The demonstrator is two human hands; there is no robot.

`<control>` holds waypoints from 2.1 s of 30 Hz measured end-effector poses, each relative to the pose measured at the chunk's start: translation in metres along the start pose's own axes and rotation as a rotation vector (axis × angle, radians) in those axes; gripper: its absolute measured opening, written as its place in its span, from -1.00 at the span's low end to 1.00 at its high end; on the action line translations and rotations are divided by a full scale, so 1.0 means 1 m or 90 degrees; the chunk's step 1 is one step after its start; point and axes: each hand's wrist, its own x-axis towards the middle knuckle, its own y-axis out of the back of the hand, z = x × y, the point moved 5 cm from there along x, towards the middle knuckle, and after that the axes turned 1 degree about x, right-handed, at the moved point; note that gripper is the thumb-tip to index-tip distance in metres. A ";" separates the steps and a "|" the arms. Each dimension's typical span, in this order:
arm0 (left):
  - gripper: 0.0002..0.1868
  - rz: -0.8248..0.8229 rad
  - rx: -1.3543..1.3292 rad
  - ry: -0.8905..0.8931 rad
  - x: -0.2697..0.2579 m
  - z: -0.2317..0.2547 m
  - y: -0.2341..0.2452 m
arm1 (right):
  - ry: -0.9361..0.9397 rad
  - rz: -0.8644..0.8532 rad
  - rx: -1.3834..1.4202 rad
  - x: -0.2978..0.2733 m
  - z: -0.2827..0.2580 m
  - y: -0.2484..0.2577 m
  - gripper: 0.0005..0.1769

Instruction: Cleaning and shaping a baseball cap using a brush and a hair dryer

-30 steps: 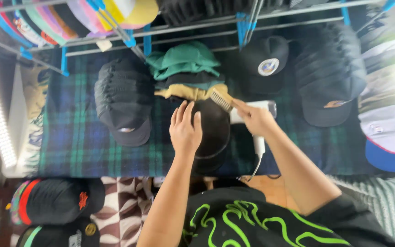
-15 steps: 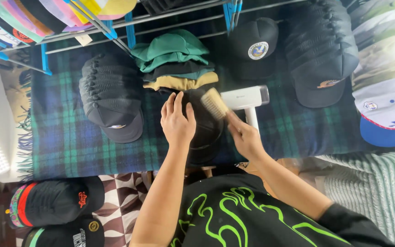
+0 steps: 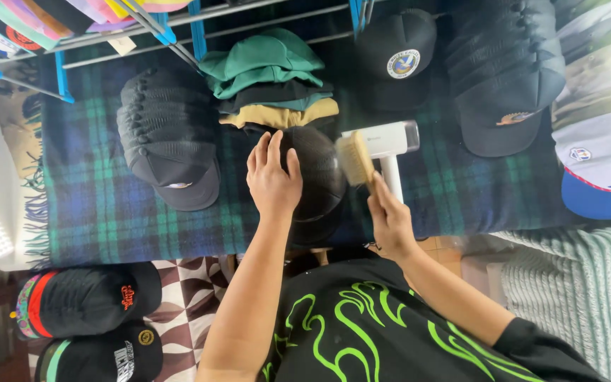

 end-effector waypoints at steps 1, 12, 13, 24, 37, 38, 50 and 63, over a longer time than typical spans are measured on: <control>-0.59 -0.002 -0.001 0.000 0.000 -0.001 -0.001 | -0.002 0.000 -0.001 -0.007 0.016 -0.006 -0.42; -0.58 0.002 0.008 -0.001 0.000 0.003 0.000 | 0.149 -0.058 -0.180 -0.050 0.051 -0.020 -0.38; -0.58 0.003 0.006 -0.002 -0.001 0.002 0.001 | 0.149 -0.056 -0.181 -0.038 0.048 -0.017 -0.38; -0.59 0.010 0.018 0.013 -0.003 -0.003 -0.005 | 0.238 -0.086 -0.190 0.064 0.007 -0.032 -0.49; -0.62 -0.022 -0.029 0.027 0.001 -0.003 -0.002 | -0.160 -0.354 -0.234 0.142 0.042 -0.032 -0.56; -0.62 -0.008 -0.033 0.011 0.000 -0.006 -0.003 | -0.162 -0.342 -0.220 0.135 0.050 -0.033 -0.53; -0.60 -0.003 -0.008 0.019 -0.001 -0.002 -0.007 | -0.337 -0.196 -0.114 -0.084 0.065 0.028 -0.34; -0.57 -0.024 0.056 0.006 -0.006 -0.001 -0.006 | -0.149 -0.171 -0.138 0.057 0.065 -0.024 -0.40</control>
